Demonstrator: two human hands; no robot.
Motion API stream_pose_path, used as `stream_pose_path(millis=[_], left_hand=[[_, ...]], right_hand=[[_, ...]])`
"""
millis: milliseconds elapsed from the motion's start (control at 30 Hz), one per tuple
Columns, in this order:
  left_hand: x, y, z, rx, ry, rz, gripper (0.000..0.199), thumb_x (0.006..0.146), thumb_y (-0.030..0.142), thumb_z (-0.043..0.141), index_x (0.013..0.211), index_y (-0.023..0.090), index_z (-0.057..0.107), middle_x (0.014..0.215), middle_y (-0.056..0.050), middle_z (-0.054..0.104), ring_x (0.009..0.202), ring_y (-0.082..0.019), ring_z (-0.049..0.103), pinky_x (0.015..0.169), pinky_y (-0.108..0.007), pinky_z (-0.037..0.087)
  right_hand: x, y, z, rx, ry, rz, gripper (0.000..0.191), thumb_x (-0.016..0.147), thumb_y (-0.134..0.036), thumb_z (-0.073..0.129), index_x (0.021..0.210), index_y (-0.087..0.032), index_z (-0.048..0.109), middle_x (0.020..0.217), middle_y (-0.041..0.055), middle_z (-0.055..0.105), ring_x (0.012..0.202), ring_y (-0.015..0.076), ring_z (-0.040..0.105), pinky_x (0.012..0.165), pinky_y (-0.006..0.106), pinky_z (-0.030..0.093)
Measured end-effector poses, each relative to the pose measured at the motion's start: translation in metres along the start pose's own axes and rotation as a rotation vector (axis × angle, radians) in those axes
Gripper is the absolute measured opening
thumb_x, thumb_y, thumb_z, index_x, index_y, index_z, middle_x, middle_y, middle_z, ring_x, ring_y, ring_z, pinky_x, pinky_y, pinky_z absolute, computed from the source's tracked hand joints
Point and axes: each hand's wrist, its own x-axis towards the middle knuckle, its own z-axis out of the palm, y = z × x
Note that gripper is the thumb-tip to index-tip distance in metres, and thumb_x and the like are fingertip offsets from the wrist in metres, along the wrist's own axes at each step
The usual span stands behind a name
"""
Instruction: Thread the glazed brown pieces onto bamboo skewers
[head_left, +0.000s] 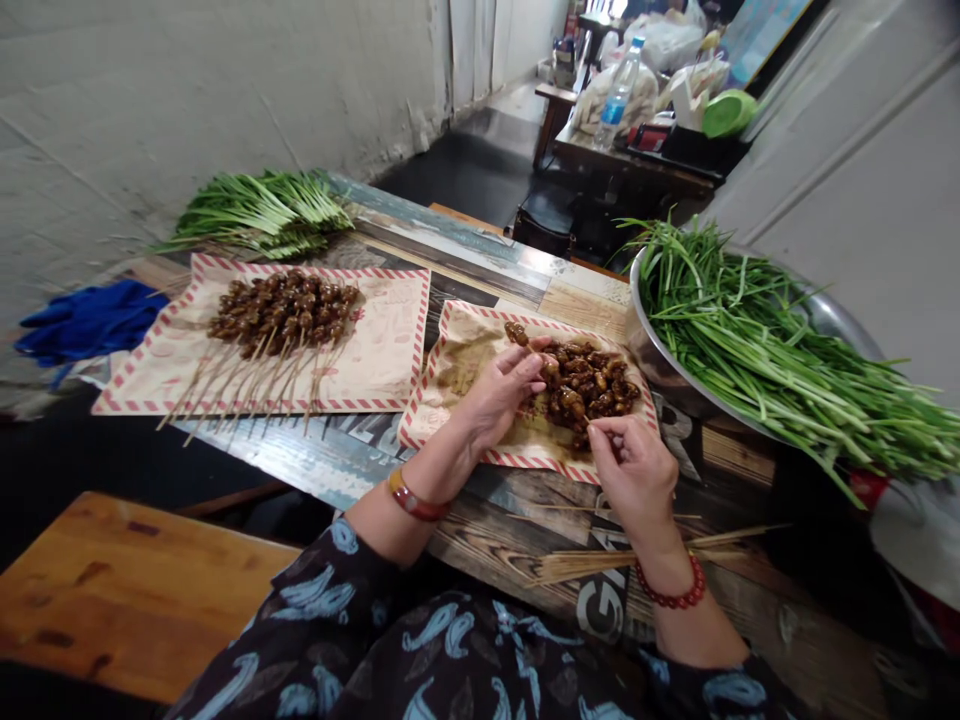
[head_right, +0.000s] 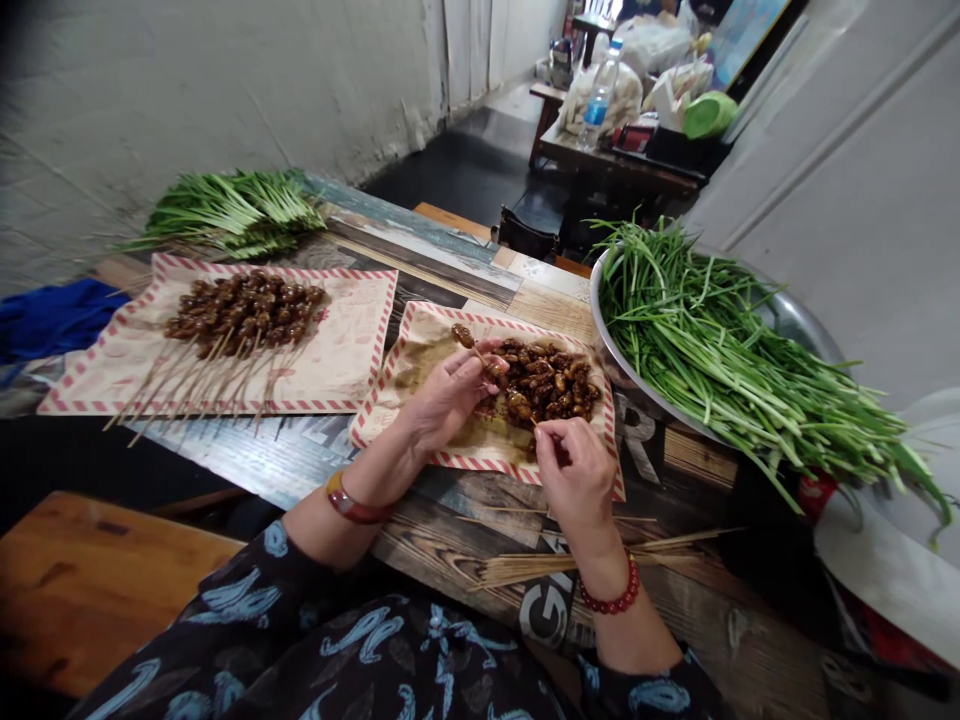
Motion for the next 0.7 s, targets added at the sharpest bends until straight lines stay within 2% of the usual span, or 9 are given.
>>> stream_pose_path(millis=[133,233,367,700], left_hand=[[0.003,0.017,-0.008,-0.061,0.083,0.121,0.035,0.077,0.042,0.074,0.105,0.022,0.071,0.096,-0.003,0.068,0.086,-0.012,0.059,0.077,-0.025,0.045],[0.005,0.022,-0.013,-0.063,0.089,0.159,0.031,0.078,0.039,0.073,0.104,0.022,0.07,0.1,-0.004,0.069,0.092,-0.014,0.061,0.082,-0.027,0.045],[0.006,0.021,-0.015,-0.045,0.054,0.16,0.03,0.075,0.037,0.076,0.1,0.02,0.071,0.095,-0.004,0.071,0.09,-0.013,0.063,0.081,-0.026,0.044],[0.007,0.018,-0.016,0.117,0.132,0.263,0.027,0.07,0.033,0.08,0.092,0.02,0.076,0.086,-0.004,0.072,0.086,-0.014,0.065,0.082,-0.027,0.046]], right_hand=[[-0.002,0.002,0.001,0.01,-0.008,0.006,0.013,0.089,-0.023,0.057,0.078,-0.021,0.064,0.069,-0.0001,0.065,0.059,0.0129,0.056,0.058,0.027,0.047],[-0.003,0.003,0.001,0.008,-0.02,-0.014,0.012,0.089,-0.022,0.058,0.079,-0.02,0.064,0.07,-0.0003,0.064,0.059,0.0124,0.055,0.059,0.026,0.047],[-0.003,0.003,0.001,0.002,-0.023,-0.044,0.012,0.09,-0.021,0.058,0.079,-0.021,0.063,0.07,-0.0006,0.063,0.06,0.0123,0.055,0.058,0.026,0.046],[-0.004,0.001,-0.002,-0.031,-0.033,-0.063,0.011,0.09,-0.02,0.057,0.081,-0.021,0.063,0.071,0.0001,0.063,0.063,0.0131,0.056,0.056,0.025,0.046]])
